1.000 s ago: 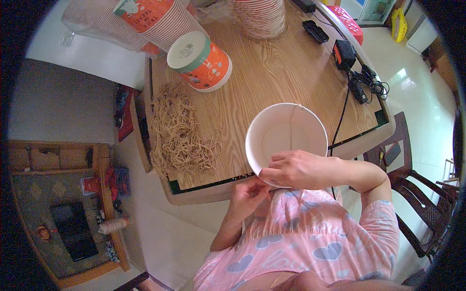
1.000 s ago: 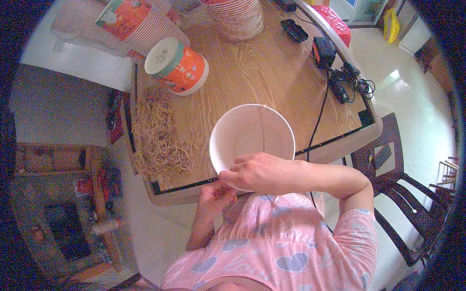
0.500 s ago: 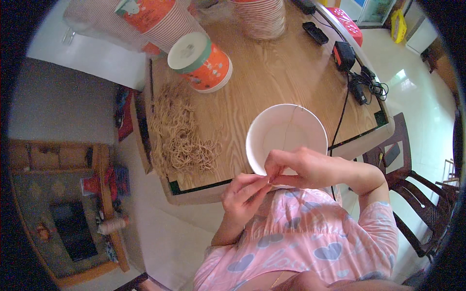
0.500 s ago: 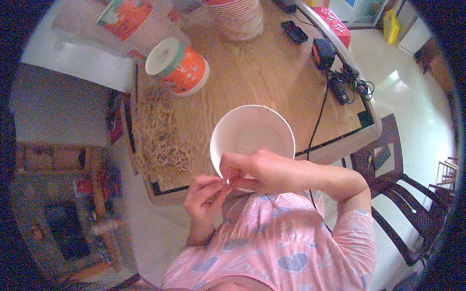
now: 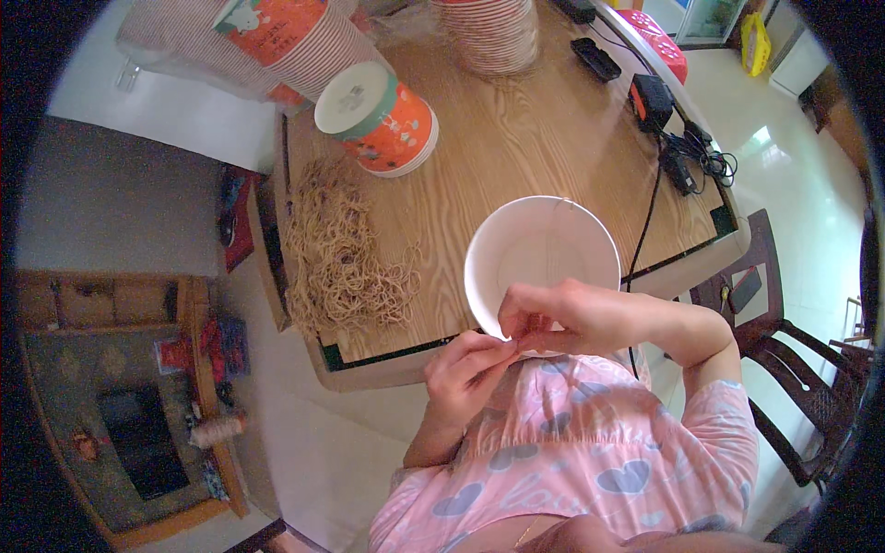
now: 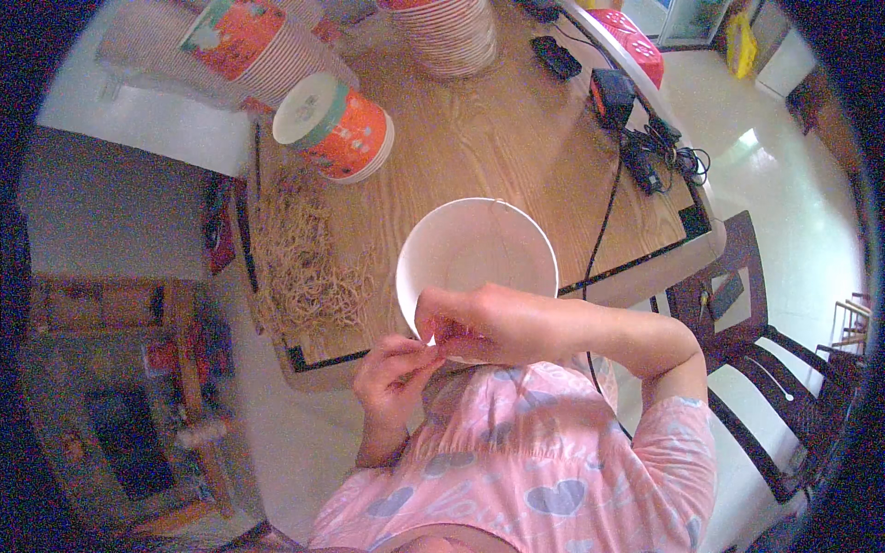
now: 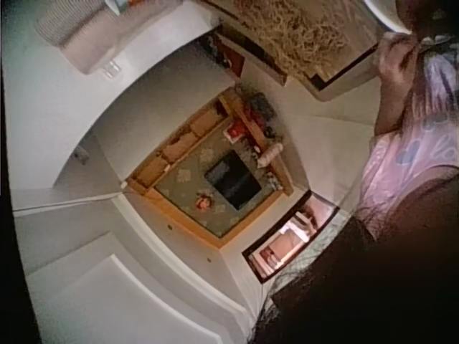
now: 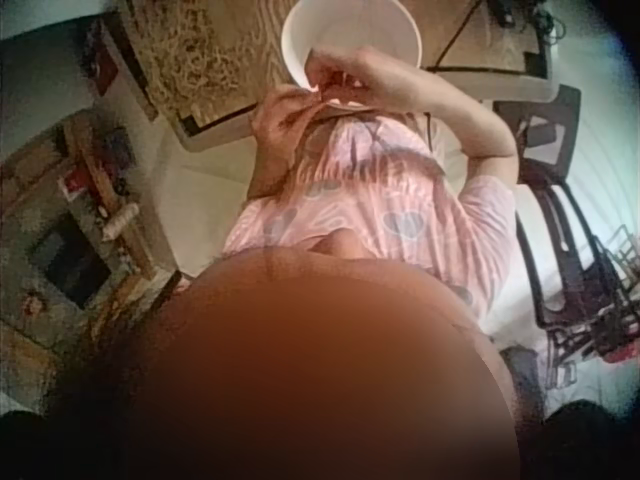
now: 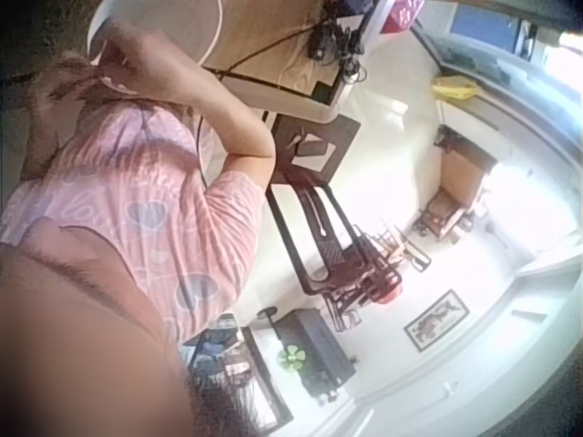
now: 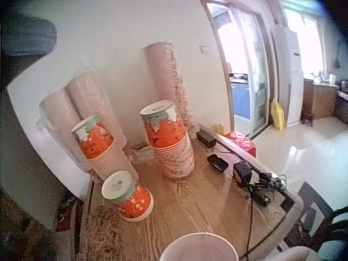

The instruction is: Attaching string handles to decorative paper buckets for a craft project.

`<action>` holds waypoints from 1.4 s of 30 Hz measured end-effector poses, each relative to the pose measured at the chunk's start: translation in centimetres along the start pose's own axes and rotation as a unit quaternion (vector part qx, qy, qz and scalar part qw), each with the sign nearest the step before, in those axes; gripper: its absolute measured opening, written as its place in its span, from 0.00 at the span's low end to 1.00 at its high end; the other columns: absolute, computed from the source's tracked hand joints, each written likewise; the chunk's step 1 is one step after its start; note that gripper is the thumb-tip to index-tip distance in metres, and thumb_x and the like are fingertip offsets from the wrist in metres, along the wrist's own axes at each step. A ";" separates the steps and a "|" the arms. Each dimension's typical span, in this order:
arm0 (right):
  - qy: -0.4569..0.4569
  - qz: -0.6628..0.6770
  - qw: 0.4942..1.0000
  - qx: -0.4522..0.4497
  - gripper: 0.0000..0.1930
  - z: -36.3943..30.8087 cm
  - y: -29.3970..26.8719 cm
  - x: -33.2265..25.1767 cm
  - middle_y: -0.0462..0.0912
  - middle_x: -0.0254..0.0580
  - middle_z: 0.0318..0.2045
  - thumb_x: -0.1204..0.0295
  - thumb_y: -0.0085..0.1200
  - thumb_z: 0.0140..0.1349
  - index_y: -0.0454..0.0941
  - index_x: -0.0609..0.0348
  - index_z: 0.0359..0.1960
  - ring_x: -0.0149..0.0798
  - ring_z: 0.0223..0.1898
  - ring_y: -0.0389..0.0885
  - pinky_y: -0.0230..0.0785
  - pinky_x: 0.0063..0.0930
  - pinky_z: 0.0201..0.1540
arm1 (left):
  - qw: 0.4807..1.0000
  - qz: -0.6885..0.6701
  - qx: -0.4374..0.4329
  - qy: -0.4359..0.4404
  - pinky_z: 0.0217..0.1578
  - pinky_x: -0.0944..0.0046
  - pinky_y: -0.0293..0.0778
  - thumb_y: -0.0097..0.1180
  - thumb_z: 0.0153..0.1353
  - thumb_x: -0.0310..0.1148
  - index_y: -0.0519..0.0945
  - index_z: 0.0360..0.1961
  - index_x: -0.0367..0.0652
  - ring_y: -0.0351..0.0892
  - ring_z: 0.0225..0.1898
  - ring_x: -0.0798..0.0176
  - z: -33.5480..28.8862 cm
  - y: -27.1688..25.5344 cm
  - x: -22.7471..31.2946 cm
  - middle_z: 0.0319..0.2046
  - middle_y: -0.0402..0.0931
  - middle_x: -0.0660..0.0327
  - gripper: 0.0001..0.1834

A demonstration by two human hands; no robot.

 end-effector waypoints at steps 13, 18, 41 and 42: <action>0.046 -0.089 0.995 0.005 0.11 0.5 -0.1 -0.3 0.73 0.42 0.16 0.63 0.52 0.57 0.73 0.56 0.35 0.40 0.18 0.73 0.63 0.34 0.22 | 0.999 0.023 0.022 0.036 0.22 0.64 0.68 0.56 0.51 0.25 0.72 0.25 0.40 0.74 0.23 0.58 0.2 0.0 -0.3 0.22 0.71 0.59 0.05; 0.028 -0.094 0.995 0.022 0.10 0.7 -0.1 -0.3 0.73 0.41 0.15 0.63 0.53 0.56 0.75 0.57 0.32 0.40 0.18 0.73 0.63 0.33 0.22 | 1.000 0.005 -0.018 -0.005 0.23 0.63 0.67 0.53 0.53 0.25 0.70 0.22 0.39 0.71 0.23 0.56 -0.1 0.1 -1.1 0.22 0.69 0.56 0.06; -0.053 -0.310 0.946 0.084 0.13 0.2 0.4 1.8 0.72 0.44 0.18 0.61 0.50 0.56 0.69 0.57 0.21 0.49 0.22 0.76 0.68 0.41 0.24 | 0.987 0.118 -0.063 0.090 0.38 0.59 0.68 0.63 0.40 0.24 0.76 0.31 0.47 0.69 0.38 0.55 -1.0 0.4 -1.6 0.37 0.69 0.59 0.14; -0.058 -0.309 0.947 0.072 0.13 0.3 0.5 2.0 0.73 0.45 0.18 0.62 0.50 0.56 0.69 0.57 0.22 0.50 0.22 0.76 0.68 0.41 0.24 | 0.987 0.117 -0.064 0.089 0.38 0.59 0.68 0.63 0.40 0.24 0.76 0.31 0.47 0.69 0.38 0.55 -1.1 0.5 -1.7 0.37 0.69 0.59 0.14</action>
Point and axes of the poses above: each hand's wrist, its own z-axis towards the middle knuckle, its own y-axis out of the palm, x = y × z, the point moved 5 cm from there along z, towards the middle knuckle
